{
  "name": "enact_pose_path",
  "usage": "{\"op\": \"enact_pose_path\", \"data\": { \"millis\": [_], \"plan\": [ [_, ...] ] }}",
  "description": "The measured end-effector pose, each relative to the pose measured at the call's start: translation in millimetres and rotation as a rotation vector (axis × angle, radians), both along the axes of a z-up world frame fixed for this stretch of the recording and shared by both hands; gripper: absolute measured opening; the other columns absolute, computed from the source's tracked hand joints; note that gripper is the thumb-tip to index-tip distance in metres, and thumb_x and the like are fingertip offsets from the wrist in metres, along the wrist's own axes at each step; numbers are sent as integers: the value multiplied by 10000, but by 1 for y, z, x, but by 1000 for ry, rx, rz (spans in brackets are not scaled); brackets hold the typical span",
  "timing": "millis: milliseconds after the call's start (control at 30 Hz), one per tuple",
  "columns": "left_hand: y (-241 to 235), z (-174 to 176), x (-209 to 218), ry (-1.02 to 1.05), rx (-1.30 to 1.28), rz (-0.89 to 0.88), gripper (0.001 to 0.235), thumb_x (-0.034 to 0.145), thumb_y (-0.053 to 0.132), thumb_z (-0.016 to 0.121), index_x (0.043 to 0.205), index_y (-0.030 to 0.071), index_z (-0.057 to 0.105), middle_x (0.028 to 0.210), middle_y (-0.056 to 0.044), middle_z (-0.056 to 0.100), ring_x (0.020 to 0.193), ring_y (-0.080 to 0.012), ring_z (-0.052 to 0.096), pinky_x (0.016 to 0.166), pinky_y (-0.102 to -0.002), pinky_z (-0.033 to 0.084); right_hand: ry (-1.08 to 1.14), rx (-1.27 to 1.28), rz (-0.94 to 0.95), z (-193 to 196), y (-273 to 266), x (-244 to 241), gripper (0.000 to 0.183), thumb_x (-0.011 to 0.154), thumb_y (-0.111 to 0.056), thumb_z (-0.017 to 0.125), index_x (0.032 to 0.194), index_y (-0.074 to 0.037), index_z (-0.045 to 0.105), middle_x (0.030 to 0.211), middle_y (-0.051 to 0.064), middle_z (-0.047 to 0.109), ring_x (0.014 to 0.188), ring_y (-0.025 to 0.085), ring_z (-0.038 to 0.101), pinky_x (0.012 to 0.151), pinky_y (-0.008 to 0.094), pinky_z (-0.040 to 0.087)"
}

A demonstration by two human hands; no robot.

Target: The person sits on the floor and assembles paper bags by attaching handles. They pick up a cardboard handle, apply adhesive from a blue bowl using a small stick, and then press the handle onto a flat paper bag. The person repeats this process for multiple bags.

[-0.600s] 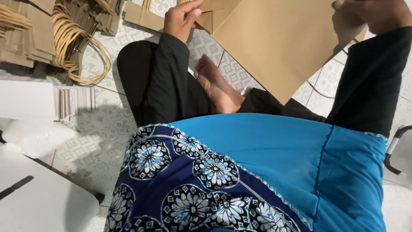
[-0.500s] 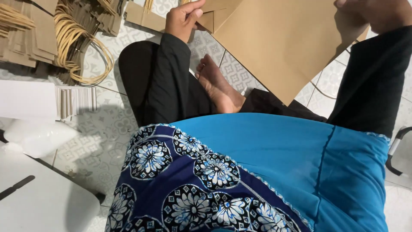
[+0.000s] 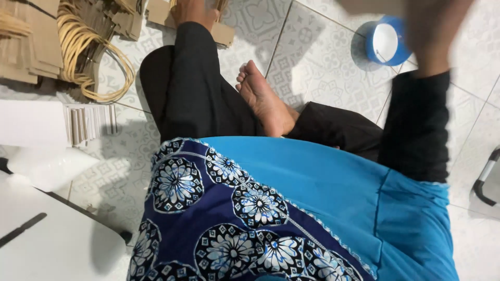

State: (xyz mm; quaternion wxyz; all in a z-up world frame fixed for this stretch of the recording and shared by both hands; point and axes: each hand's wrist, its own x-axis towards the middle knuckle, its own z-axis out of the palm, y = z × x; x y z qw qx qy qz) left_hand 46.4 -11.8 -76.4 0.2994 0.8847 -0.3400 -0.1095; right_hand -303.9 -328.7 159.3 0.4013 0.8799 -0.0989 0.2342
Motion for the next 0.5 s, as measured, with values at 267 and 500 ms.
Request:
{"op": "enact_pose_path", "data": {
  "millis": [267, 500],
  "plan": [
    [-31, -51, 32, -114, 826, -86, 672, 970, 578, 465, 1550, 243, 419, 1538, -100, 487, 1392, -357, 463, 1160, -599, 227, -244, 883, 373, -109, 174, 39, 376, 950, 151, 610, 1245, -48, 731, 1222, 155, 757, 1111, 323, 747, 951, 416, 586],
    [9, 11, 13, -80, 853, -70, 518, 1001, 510, 461, 1411, 194, 487, 1416, -129, 538, 1276, -382, 504, 1069, -551, 292, -248, 834, 128, -172, 214, 30, 310, 972, 36, 613, 1152, -194, 718, 1175, -6, 755, 1064, 205, 753, 725, 320, 603]
  ]
}}
